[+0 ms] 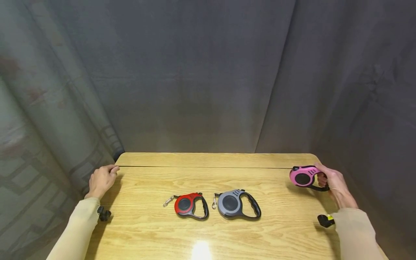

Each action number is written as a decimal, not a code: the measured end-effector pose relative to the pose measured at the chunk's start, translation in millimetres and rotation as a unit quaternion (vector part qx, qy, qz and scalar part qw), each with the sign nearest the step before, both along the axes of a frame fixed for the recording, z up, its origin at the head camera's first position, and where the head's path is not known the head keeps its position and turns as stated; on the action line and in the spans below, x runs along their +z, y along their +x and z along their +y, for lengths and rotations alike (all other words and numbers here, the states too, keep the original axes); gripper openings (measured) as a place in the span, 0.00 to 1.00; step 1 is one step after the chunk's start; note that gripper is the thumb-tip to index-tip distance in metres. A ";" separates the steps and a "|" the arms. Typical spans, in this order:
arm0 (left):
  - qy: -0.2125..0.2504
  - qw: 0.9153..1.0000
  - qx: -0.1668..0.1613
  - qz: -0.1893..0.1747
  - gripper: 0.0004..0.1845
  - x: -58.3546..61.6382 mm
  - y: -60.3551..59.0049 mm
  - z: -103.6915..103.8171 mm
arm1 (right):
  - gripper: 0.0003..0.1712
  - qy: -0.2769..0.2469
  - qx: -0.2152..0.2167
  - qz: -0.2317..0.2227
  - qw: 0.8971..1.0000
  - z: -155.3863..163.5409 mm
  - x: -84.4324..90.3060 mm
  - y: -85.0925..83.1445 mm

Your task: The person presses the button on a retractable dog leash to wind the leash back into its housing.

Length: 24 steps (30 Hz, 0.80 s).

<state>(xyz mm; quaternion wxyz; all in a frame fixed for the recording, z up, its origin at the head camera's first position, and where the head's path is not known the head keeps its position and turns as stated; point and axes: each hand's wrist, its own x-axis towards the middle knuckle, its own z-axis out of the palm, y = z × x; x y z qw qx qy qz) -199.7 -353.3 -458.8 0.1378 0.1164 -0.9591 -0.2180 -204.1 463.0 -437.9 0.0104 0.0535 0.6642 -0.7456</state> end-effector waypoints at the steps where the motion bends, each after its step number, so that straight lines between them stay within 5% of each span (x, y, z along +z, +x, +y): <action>1: 0.000 1.000 0.000 0.001 0.18 -0.1 -0.2 -0.4 | 0.28 0.001 0.000 -0.001 1.000 0.0 0.2 0.2; 12: 0.003 1.000 -0.007 0.014 0.19 0.1 2.4 -4.3 | 0.21 -0.040 0.032 0.109 0.993 -0.9 -3.6 1.1; 24: 0.008 1.000 -0.013 0.010 0.19 -4.8 7.4 -10.0 | 0.19 -0.001 0.030 0.118 0.993 -6.8 2.2 7.0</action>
